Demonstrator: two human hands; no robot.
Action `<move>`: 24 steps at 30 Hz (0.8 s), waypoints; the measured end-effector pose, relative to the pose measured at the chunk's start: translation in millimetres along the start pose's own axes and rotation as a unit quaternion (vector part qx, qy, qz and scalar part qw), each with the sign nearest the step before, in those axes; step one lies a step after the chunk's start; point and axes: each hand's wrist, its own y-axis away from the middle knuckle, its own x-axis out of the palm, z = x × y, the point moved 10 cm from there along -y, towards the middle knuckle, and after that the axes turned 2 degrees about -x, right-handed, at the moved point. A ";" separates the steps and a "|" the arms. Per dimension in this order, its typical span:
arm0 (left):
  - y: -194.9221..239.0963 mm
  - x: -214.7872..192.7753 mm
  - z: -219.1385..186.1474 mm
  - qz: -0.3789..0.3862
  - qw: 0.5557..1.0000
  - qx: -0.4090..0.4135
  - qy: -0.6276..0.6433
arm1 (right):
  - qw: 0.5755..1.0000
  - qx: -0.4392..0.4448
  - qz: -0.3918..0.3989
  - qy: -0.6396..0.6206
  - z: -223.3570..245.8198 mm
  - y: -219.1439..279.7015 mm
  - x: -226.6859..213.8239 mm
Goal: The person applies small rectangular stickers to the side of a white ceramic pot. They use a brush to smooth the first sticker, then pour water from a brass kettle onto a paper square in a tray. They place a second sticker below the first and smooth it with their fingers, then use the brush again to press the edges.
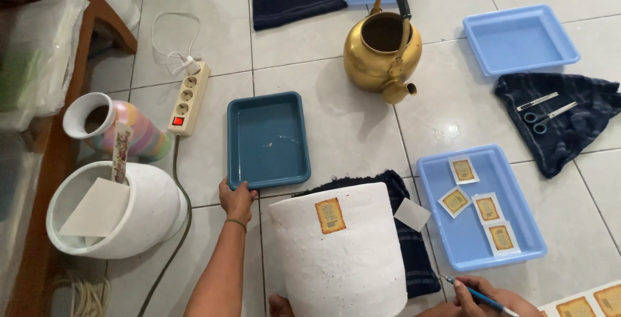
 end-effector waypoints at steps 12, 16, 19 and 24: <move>-1.7 59.4 29.7 0.149 0.987 -0.056 -0.019 | 0.988 -0.045 0.101 -0.106 -22.5 -29.1 29.7; -23.9 48.6 43.6 0.181 0.981 -0.032 -0.063 | 0.989 -0.066 0.057 -0.117 -22.6 -26.9 24.5; -9.8 13.7 19.6 0.131 0.987 0.013 -0.095 | 0.986 -0.095 -0.013 -0.138 -16.6 -21.1 18.9; 68.1 -52.4 -15.6 0.080 0.991 0.032 -0.098 | 0.962 -0.150 -0.151 -0.169 8.5 -1.0 20.7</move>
